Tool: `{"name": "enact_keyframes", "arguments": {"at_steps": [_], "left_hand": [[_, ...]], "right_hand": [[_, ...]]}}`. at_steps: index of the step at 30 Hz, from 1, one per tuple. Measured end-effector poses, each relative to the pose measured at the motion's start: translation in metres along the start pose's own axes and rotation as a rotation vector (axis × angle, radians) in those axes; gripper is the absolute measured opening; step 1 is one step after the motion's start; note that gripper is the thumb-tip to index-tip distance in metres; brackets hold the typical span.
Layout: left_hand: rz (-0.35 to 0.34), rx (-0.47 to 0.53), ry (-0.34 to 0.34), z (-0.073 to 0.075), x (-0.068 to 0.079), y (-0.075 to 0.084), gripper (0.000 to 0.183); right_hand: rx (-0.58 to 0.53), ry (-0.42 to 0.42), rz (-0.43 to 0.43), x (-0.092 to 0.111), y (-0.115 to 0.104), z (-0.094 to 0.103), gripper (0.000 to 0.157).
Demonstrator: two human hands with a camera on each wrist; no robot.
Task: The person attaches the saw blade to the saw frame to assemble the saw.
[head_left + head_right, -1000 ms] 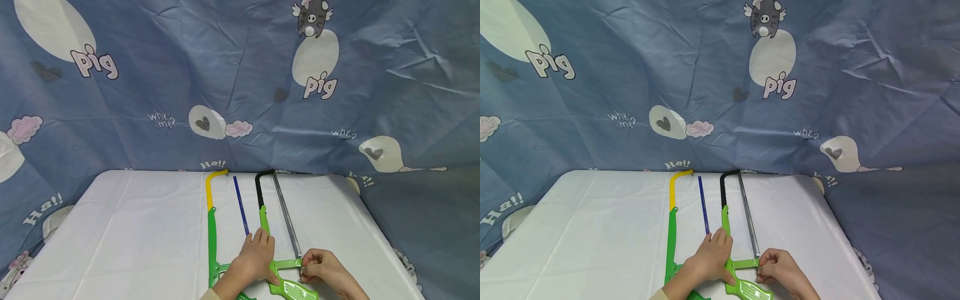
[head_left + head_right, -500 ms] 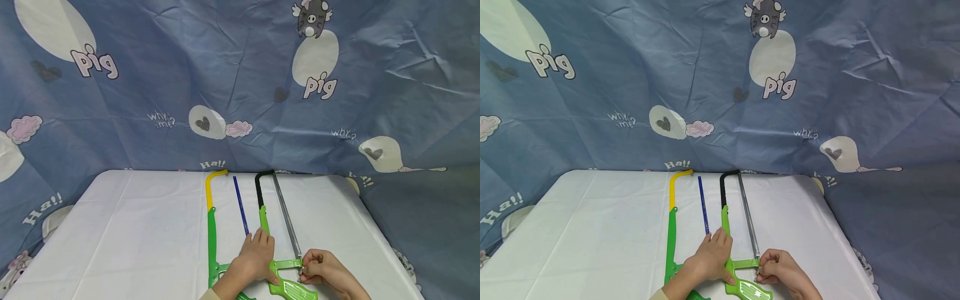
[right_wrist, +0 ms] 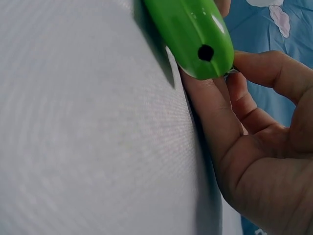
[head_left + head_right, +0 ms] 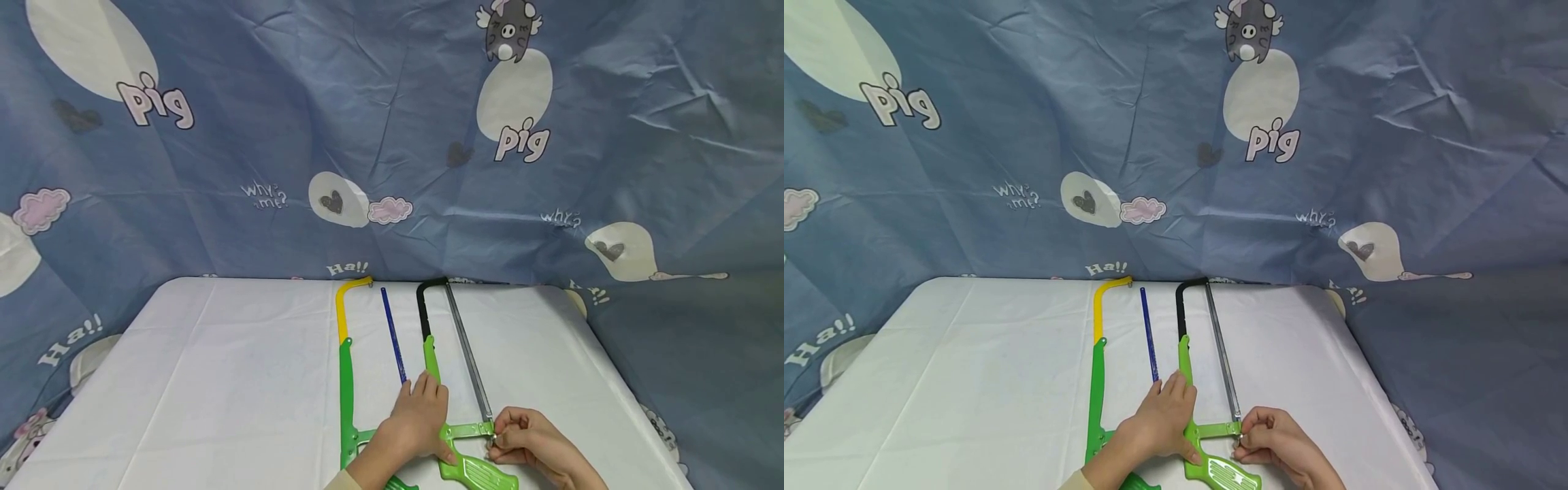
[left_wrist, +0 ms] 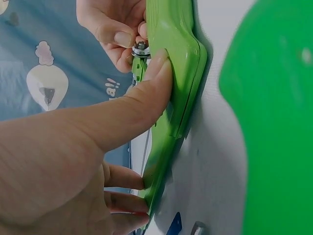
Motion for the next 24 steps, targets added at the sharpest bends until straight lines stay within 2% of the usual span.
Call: {"name": "enact_keyframes", "arguments": {"at_steps": [7, 12, 24], "left_hand": [[0.009, 0.013, -0.028, 0.011, 0.0034, 0.0022, 0.107], [0.009, 0.015, -0.022, 0.0105, 0.0036, 0.0025, 0.108], [-0.002, -0.007, -0.007, 0.0073, 0.0014, 0.0019, 0.106]], "right_hand": [[-0.03, -0.054, 0.005, 0.0003, 0.0005, 0.0019, 0.009], [-0.046, -0.069, 0.008, 0.0011, 0.0009, 0.0026, 0.009], [-0.043, -0.04, 0.009, 0.0022, 0.0016, 0.001, 0.011]]}}
Point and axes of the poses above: each hand's wrist, its own x-axis away from the middle knuckle, its own z-axis out of the back of the hand, y = z × x, the point moved 3 cm from there along -x, towards the middle knuckle, and after that the axes turned 9 degrees about -z, right-handed, at the moved point
